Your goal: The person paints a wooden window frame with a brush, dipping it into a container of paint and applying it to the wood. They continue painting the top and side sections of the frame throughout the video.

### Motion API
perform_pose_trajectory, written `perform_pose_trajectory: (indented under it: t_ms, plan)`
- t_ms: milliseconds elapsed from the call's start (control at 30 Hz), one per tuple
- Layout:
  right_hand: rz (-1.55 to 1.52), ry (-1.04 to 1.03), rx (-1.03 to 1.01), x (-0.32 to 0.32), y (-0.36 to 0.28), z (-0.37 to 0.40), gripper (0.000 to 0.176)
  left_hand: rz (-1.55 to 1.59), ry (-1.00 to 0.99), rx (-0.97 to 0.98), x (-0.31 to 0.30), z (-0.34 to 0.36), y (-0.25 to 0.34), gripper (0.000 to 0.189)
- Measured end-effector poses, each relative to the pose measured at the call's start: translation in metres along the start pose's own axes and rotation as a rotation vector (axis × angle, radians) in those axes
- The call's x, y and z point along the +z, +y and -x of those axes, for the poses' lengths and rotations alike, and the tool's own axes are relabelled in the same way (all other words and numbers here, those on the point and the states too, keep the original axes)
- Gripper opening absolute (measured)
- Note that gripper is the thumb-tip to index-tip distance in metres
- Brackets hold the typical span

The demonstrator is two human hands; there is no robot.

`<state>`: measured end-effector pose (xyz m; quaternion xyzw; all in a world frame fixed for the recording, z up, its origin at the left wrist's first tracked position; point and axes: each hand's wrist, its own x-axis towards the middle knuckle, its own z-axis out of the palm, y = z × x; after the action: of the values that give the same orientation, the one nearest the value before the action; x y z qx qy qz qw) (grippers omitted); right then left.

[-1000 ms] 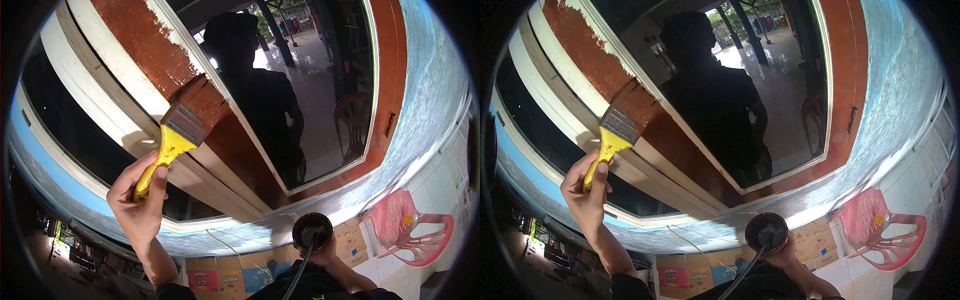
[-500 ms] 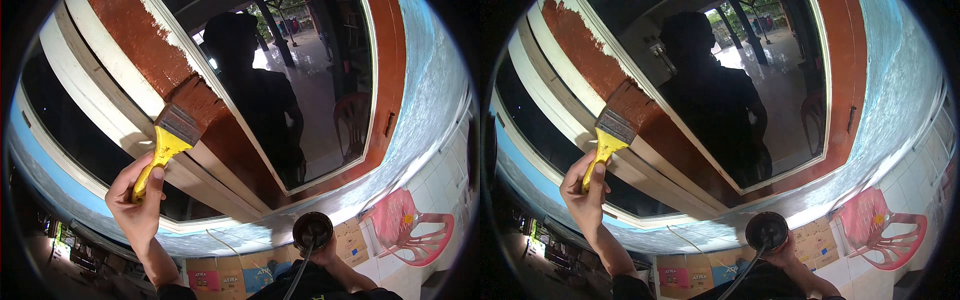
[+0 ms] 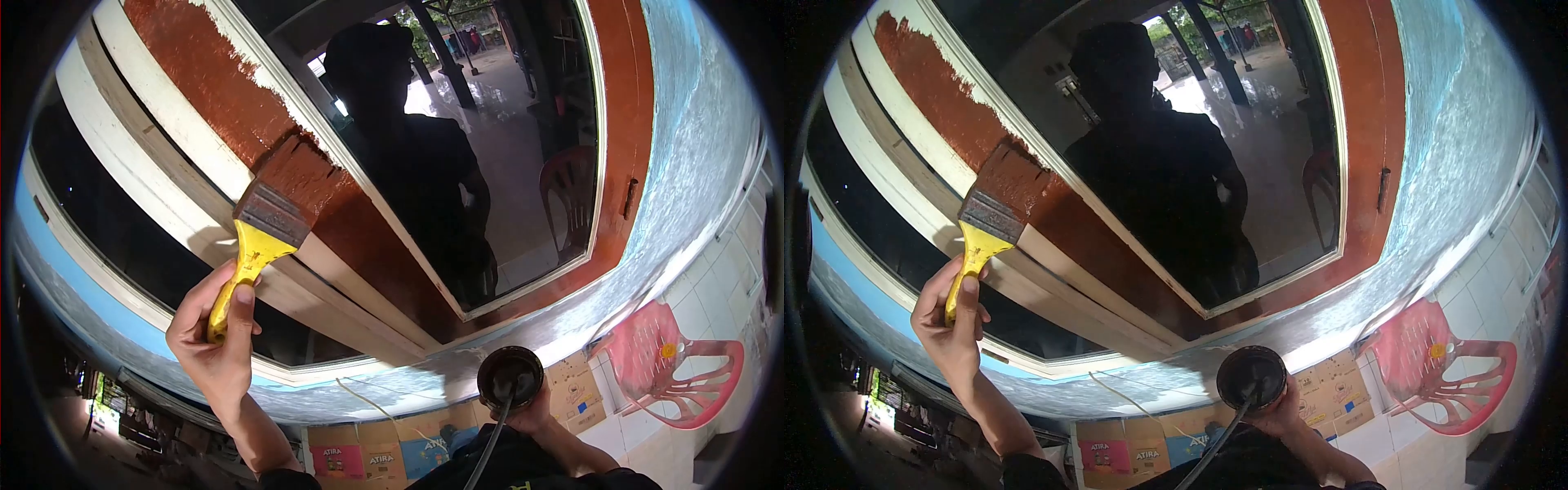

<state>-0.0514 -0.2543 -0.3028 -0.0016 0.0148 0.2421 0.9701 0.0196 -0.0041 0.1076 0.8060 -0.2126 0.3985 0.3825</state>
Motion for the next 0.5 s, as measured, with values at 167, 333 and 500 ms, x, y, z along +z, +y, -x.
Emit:
perform_pose_trajectory:
  t_ms: [167,333,500]
  plan:
    - [-0.016,-0.010,-0.006,-0.008,0.000,0.000,0.079,0.003,0.000,-0.052,0.003,-0.002,0.002,0.028]
    - [-0.035,-0.010,-0.021,0.000,0.000,-0.001,0.079,0.014,0.034,-0.013,-0.001,0.000,0.002,0.027]
    - [-0.002,0.027,-0.051,0.012,-0.001,-0.003,0.081,0.003,0.060,0.033,0.000,-0.003,0.002,0.028]
